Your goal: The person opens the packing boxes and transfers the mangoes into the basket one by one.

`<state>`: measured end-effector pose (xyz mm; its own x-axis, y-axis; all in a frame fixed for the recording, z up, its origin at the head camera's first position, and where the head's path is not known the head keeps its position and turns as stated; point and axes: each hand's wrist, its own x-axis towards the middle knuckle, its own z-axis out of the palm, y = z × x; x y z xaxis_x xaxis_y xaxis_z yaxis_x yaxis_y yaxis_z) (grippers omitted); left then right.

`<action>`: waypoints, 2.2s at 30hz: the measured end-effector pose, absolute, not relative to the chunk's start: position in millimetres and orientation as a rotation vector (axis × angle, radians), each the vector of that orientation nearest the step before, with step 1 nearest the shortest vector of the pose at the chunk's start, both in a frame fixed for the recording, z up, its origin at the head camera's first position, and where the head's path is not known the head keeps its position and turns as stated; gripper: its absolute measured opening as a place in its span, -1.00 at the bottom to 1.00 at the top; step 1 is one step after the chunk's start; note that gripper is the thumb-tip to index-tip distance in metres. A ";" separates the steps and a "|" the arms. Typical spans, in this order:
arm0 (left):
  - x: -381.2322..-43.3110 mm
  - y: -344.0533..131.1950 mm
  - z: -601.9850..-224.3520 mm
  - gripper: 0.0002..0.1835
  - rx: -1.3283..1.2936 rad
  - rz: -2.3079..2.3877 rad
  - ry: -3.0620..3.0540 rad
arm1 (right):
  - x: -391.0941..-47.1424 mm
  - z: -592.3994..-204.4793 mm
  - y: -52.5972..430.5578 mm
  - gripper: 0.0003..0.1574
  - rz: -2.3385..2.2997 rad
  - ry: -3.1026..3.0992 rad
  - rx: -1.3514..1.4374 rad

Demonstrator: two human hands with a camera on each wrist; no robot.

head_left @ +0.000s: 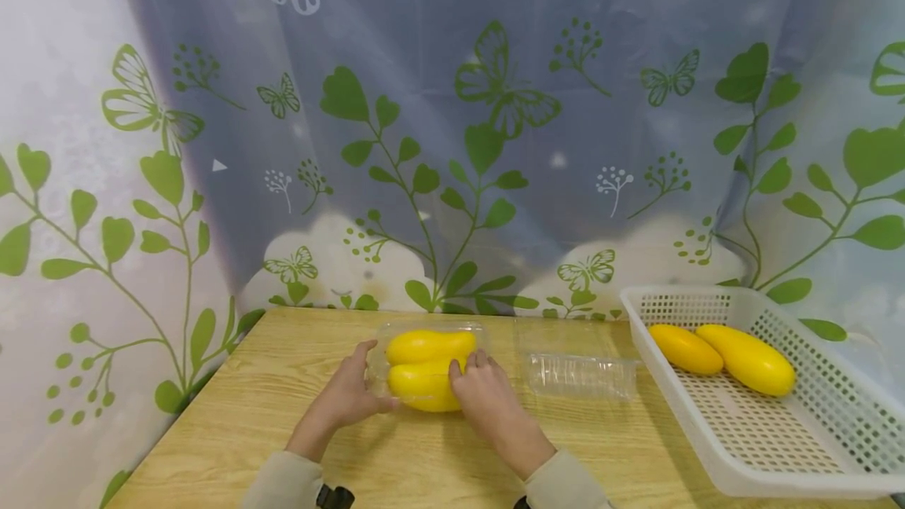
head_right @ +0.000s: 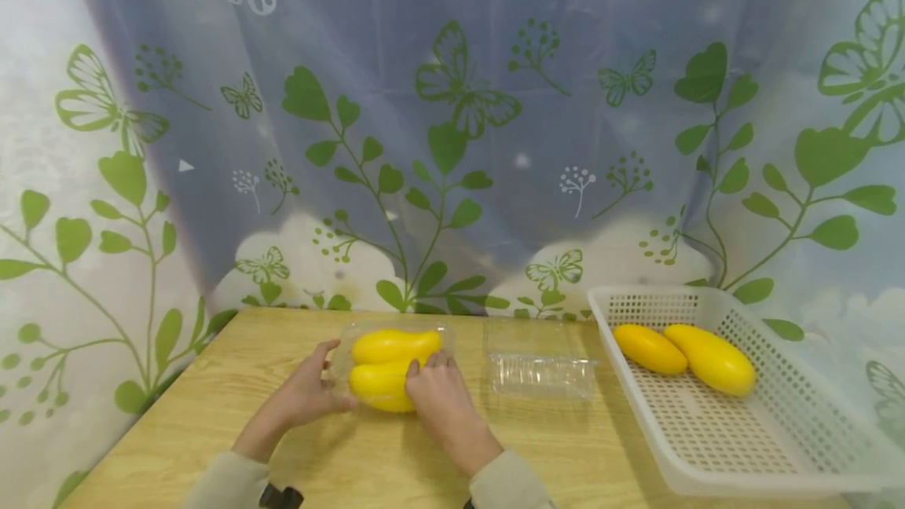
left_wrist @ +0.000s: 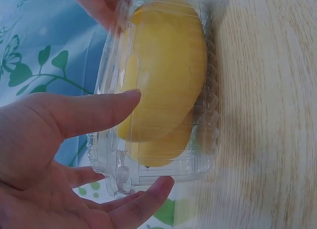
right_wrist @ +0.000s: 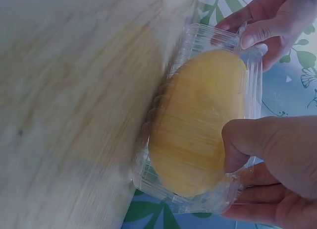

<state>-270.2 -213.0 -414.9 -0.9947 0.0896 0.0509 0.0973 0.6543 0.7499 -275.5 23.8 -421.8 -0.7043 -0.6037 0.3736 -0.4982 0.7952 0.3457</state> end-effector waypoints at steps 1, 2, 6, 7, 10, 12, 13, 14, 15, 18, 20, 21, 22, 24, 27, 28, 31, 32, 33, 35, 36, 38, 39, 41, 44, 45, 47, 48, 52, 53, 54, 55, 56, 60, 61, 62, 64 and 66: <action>-270.1 -212.8 -414.7 0.15 -0.158 -1.289 -2.851 | -275.5 -421.9 23.7 -0.53 -0.300 -2.503 0.829; -270.0 -212.6 -414.5 0.15 -0.154 -1.285 -2.853 | -275.7 -421.9 23.7 -0.53 -0.296 -2.500 0.834; -270.1 -212.2 -413.8 0.14 -0.141 -1.284 -2.857 | -276.3 -421.6 24.3 -0.55 -0.283 -2.483 0.848; -270.3 -212.1 -413.6 0.13 -0.140 -1.285 -2.857 | -276.7 -421.5 24.6 -0.56 -0.278 -2.476 0.853; -270.5 -212.0 -413.6 0.13 -0.133 -1.291 -2.857 | -278.4 -422.2 25.5 -0.59 -0.259 -2.455 0.868; -270.4 -211.9 -413.4 0.13 -0.129 -1.291 -2.860 | -279.5 -422.5 26.1 -0.60 -0.242 -2.447 0.876; -270.5 -211.8 -413.5 0.13 -0.128 -1.289 -2.862 | -279.8 -422.7 26.3 -0.60 -0.236 -2.446 0.879; -270.5 -211.8 -413.7 0.13 -0.126 -1.290 -2.863 | -280.1 -422.7 26.6 -0.60 -0.233 -2.447 0.882; -270.3 -211.6 -413.8 0.13 -0.121 -1.292 -2.864 | -280.3 -422.6 26.8 -0.60 -0.226 -2.448 0.884; -269.7 -211.0 -413.7 0.12 -0.117 -1.290 -2.867 | -280.3 -421.8 27.4 -0.61 -0.215 -2.459 0.885; -269.8 -210.5 -413.7 0.12 -0.115 -1.291 -2.868 | -280.2 -421.1 27.9 -0.61 -0.213 -2.471 0.885; -269.7 -210.3 -413.6 0.12 -0.115 -1.288 -2.868 | -280.1 -420.8 28.0 -0.61 -0.212 -2.477 0.885; -269.7 -210.1 -413.5 0.11 -0.119 -1.285 -2.868 | -279.7 -420.1 28.2 -0.60 -0.215 -2.485 0.887; -269.7 -209.8 -413.5 0.11 -0.121 -1.279 -2.868 | -278.9 -418.3 28.4 -0.60 -0.210 -2.495 0.890; -269.7 -209.9 -413.8 0.12 -0.126 -1.274 -2.864 | -277.6 -413.0 28.8 -0.59 -0.184 -2.498 0.896; -269.7 -210.0 -413.9 0.12 -0.129 -1.276 -2.862 | -277.1 -411.4 29.2 -0.60 -0.172 -2.502 0.898; -269.6 -210.9 -414.2 0.12 -0.130 -1.293 -2.855 | -276.3 -408.4 30.2 -0.61 -0.137 -2.512 0.905; -269.8 -211.2 -414.3 0.12 -0.131 -1.298 -2.854 | -276.3 -408.5 30.5 -0.62 -0.125 -2.512 0.908; -269.8 -211.5 -414.4 0.13 -0.131 -1.303 -2.854 | -276.4 -408.8 31.1 -0.62 -0.114 -2.517 0.910; -270.2 -212.3 -414.1 0.13 -0.131 -1.310 -2.856 | -277.7 -409.8 31.7 -0.60 -0.083 -2.543 0.915; -270.2 -212.6 -413.9 0.13 -0.130 -1.311 -2.858 | -278.3 -410.2 32.1 -0.58 -0.059 -2.562 0.915; -270.8 -213.3 -413.7 0.13 -0.131 -1.313 -2.860 | -279.9 -409.8 33.2 -0.55 0.005 -2.609 0.906; -270.9 -213.5 -413.6 0.13 -0.128 -1.318 -2.859 | -280.3 -409.1 34.2 -0.53 0.051 -2.646 0.895; -271.3 -214.1 -413.6 0.13 -0.129 -1.325 -2.859 | -280.7 -407.3 36.4 -0.48 0.186 -2.710 0.872; -271.5 -214.9 -413.3 0.13 -0.128 -1.343 -2.854 | -279.6 -402.6 40.8 -0.34 0.478 -2.809 0.807; -271.6 -215.1 -413.1 0.12 -0.128 -1.348 -2.853 | -278.8 -401.1 42.6 -0.29 0.582 -2.832 0.783; -271.5 -215.7 -413.0 0.12 -0.132 -1.353 -2.852 | -277.9 -398.2 45.8 -0.16 0.766 -2.865 0.728; -271.2 -215.9 -412.9 0.12 -0.132 -1.355 -2.850 | -277.6 -396.9 47.3 -0.11 0.833 -2.881 0.697; -270.7 -216.5 -414.1 0.12 -0.119 -1.363 -2.846 | -279.3 -394.6 53.7 -0.01 0.957 -2.910 0.639; -270.5 -216.4 -414.0 0.11 -0.119 -1.364 -2.844 | -280.3 -394.7 55.4 -0.01 0.970 -2.921 0.630; -270.4 -216.3 -414.0 0.11 -0.118 -1.365 -2.843 | -281.5 -395.4 57.1 -0.01 0.970 -2.936 0.624; -270.1 -216.1 -414.0 0.11 -0.115 -1.367 -2.841 | -282.7 -396.2 58.9 -0.01 0.962 -2.950 0.619; -270.1 -215.8 -413.8 0.11 -0.113 -1.370 -2.840 | -284.2 -397.5 60.7 0.00 0.939 -2.965 0.612; -269.1 -215.4 -413.3 0.10 -0.114 -1.367 -2.838 | -289.4 -403.5 66.6 0.07 0.945 -3.038 0.573; -268.7 -215.5 -413.2 0.10 -0.113 -1.367 -2.838 | -290.2 -404.6 68.0 0.08 0.972 -3.056 0.566; -268.8 -215.7 -413.5 0.10 -0.112 -1.368 -2.838 | -291.0 -405.7 69.3 0.07 1.007 -3.070 0.565; -268.9 -216.4 -413.8 0.10 -0.114 -1.363 -2.840 | -292.3 -407.7 71.6 0.00 1.088 -3.086 0.567; -269.8 -217.1 -414.0 0.10 -0.115 -1.358 -2.844 | -293.7 -408.9 73.8 -0.09 1.139 -3.096 0.573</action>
